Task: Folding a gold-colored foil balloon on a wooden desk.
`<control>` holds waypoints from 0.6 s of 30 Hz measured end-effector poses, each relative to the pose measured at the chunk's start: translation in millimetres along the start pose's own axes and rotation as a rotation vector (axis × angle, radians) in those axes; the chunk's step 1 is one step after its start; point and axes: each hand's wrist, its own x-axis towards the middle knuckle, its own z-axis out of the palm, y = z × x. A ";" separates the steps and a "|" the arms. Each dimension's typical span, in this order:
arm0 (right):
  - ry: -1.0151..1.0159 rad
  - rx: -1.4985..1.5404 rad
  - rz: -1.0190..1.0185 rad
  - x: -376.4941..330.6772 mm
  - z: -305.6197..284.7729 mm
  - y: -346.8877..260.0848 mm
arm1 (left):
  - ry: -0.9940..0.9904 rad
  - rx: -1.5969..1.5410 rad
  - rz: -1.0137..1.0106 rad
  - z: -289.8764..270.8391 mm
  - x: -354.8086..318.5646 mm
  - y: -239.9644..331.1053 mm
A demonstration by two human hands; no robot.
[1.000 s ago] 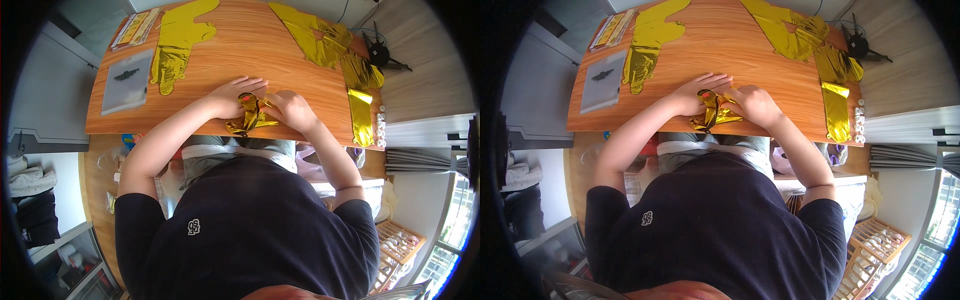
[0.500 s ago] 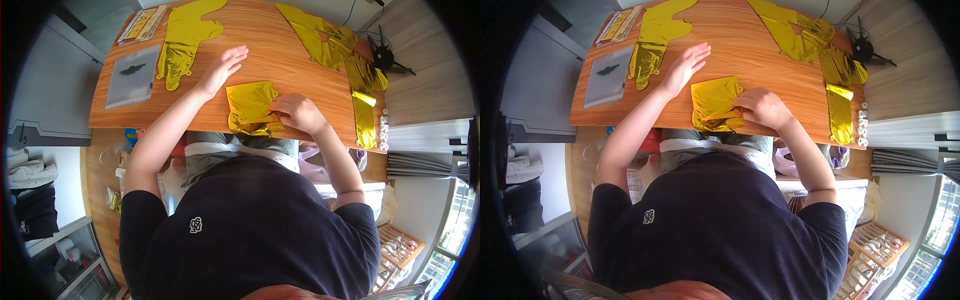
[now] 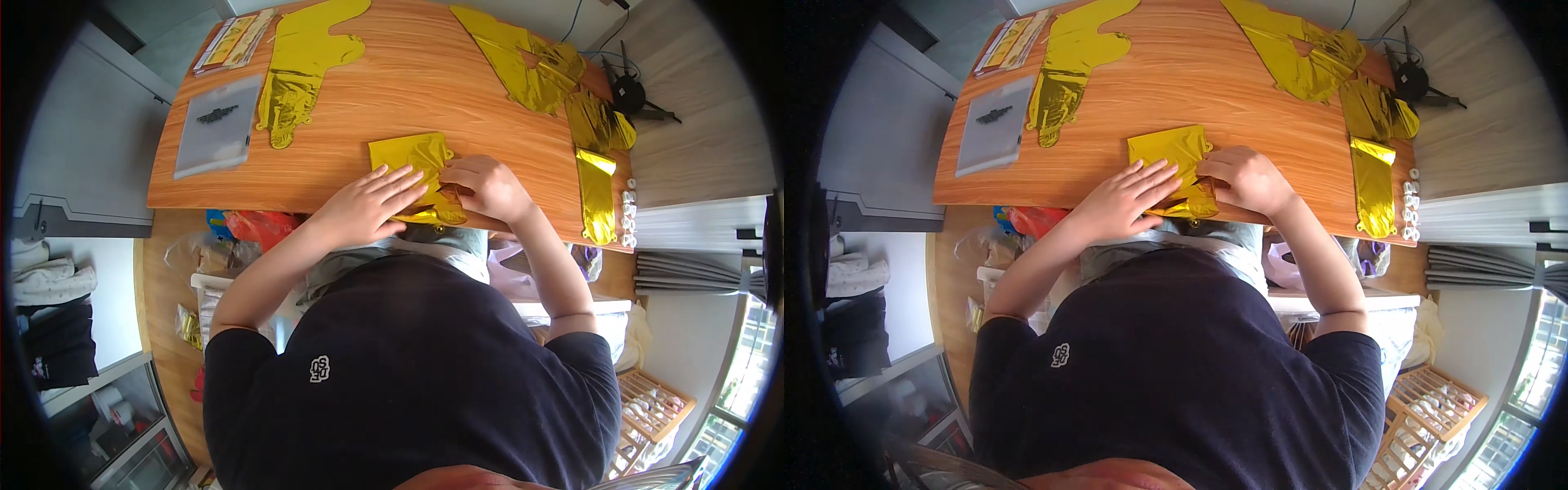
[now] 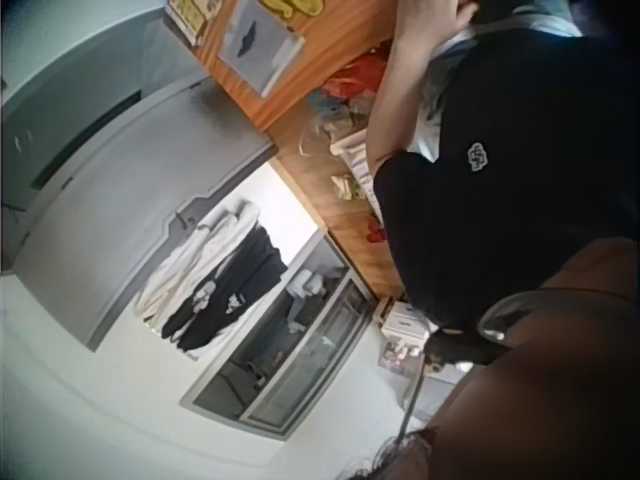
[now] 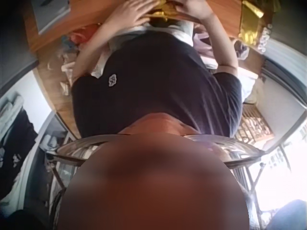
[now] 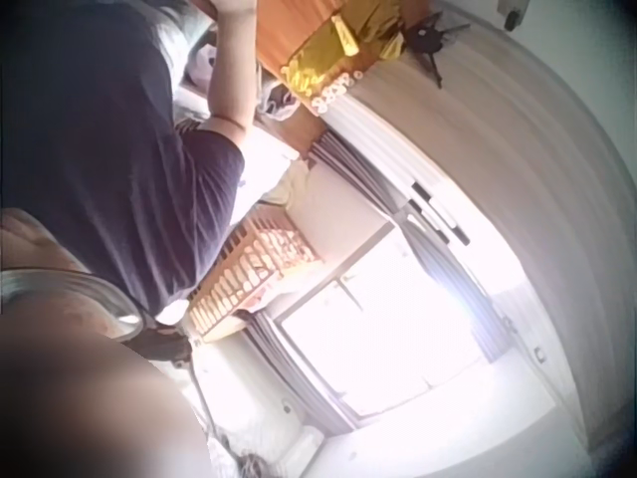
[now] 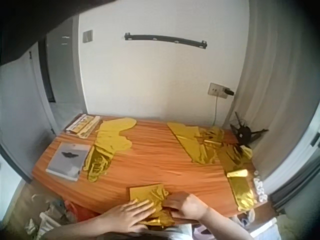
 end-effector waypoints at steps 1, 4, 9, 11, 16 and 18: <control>0.002 0.008 -0.002 -0.3 0.3 0.7 | -0.027 0.022 0.011 -11.2 1.0 5.7; 0.020 -0.018 -0.019 0.1 0.8 -0.1 | -0.039 0.052 0.005 -13.4 0.5 11.0; 0.049 -0.016 -0.027 -2.6 7.3 5.7 | 0.063 -0.055 -0.092 -3.8 -0.7 3.2; 0.062 -0.012 -0.043 -3.3 7.4 6.7 | 0.114 -0.352 -0.178 -3.7 -0.6 -0.2; 0.044 -0.019 -0.011 -1.4 3.2 1.9 | 0.085 -0.390 -0.192 -5.9 0.2 -2.9; 0.026 -0.016 -0.014 1.6 -3.5 -1.4 | 0.063 -0.361 -0.160 -8.3 -1.8 -6.9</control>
